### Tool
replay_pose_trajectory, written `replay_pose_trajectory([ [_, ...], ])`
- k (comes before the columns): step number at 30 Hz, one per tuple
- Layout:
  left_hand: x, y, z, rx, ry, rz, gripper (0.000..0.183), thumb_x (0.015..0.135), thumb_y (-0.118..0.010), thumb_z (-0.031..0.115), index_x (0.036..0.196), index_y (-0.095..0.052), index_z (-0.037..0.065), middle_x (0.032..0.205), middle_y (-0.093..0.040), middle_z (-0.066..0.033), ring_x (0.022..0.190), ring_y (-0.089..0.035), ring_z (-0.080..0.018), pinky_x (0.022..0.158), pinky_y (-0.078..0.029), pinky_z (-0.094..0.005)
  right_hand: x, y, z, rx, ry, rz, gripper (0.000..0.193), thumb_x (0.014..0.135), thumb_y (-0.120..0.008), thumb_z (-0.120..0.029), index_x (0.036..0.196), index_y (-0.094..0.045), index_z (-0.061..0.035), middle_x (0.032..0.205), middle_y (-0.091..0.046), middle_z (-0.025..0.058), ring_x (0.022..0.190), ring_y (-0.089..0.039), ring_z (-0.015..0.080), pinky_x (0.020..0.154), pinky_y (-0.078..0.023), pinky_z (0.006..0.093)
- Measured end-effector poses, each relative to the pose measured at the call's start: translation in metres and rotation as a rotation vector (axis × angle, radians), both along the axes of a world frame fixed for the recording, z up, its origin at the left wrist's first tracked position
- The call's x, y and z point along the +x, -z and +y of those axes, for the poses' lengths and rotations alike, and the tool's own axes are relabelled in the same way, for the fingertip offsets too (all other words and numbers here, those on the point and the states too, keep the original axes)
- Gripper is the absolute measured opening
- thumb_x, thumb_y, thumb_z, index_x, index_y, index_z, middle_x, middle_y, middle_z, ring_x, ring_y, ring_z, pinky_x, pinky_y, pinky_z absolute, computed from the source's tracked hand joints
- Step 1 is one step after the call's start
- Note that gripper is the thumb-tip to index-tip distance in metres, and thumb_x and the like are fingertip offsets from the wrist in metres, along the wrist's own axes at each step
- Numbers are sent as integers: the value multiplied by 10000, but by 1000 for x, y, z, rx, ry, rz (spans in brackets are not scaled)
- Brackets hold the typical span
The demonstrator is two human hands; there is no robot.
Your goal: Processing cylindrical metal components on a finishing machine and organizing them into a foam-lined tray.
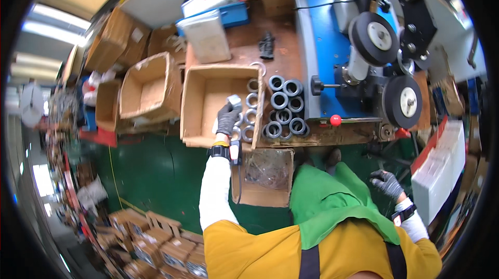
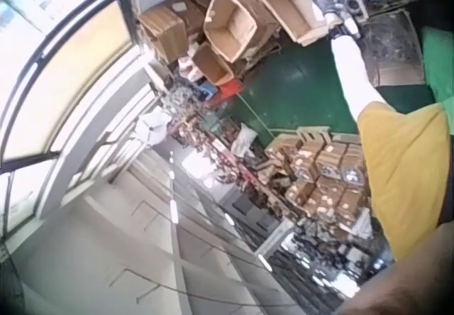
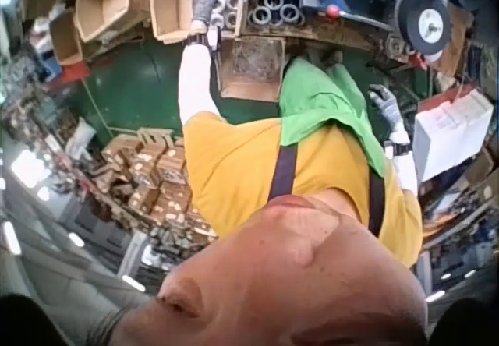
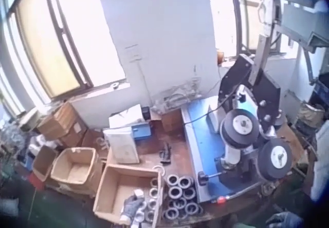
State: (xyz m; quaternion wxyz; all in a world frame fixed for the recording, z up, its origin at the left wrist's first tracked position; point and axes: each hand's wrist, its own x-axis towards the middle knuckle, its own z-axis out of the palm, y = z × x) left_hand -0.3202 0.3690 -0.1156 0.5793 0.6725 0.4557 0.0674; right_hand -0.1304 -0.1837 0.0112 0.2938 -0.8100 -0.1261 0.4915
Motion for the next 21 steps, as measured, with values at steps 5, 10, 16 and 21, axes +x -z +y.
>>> replay_pose_trajectory([
  [5,51,45,20,278,247,248,466,822,-534,304,1224,-469,77,1167,-547,-100,1053,-530,-202,874,-407,-268,-4,3,-61,-138,-75,-271,321,792,-581,-240,1023,-555,-18,951,-595,136,884,-572,248,771,-457,340],
  [10,15,50,4,22,359,-4,182,883,-430,221,846,-515,65,801,-556,-58,709,-526,-143,630,-464,-286,-12,8,-110,-358,96,-324,354,780,-547,-345,1016,-595,-86,984,-600,133,931,-562,297,814,-430,400],
  [16,58,0,-66,319,252,44,148,861,-457,192,854,-516,57,819,-558,-68,722,-529,-166,643,-460,-293,-63,17,-187,-487,312,-253,342,754,-575,-312,1016,-601,-93,955,-618,116,901,-579,277,786,-442,367],
  [21,73,-33,-127,419,163,-34,125,842,-479,167,861,-517,50,834,-559,-76,733,-532,-185,653,-457,-299,-103,57,-258,-489,411,-203,329,743,-600,-314,997,-613,-105,952,-626,96,902,-584,263,783,-446,362],
])
